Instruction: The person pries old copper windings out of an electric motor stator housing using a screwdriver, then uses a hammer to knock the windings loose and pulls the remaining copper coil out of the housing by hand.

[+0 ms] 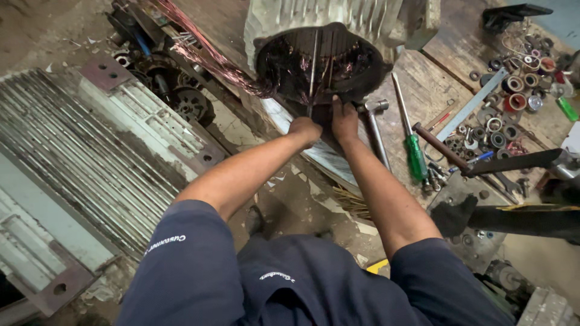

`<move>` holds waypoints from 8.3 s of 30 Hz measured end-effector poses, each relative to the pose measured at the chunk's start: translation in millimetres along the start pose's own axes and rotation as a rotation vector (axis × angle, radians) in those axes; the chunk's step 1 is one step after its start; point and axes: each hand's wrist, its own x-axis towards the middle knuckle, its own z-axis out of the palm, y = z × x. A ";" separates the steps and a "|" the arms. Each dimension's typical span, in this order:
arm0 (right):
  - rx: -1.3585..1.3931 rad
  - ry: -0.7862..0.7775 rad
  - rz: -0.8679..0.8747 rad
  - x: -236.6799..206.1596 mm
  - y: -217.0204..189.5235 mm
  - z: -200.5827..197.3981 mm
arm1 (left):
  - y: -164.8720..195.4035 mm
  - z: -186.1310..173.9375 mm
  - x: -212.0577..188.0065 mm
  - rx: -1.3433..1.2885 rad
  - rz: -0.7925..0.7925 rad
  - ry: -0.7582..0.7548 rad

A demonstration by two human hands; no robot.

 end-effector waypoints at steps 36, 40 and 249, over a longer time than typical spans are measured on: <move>-0.072 -0.077 -0.035 8.5 26.9 3.4 | 16.3 16.5 20.0 -0.158 -0.192 0.264; -0.016 -0.028 -0.001 6.9 24.1 1.5 | 17.0 15.3 15.7 -0.278 -0.203 0.315; -0.632 -0.184 -0.028 1.2 44.8 -0.5 | -13.6 -80.7 29.7 0.753 1.173 0.189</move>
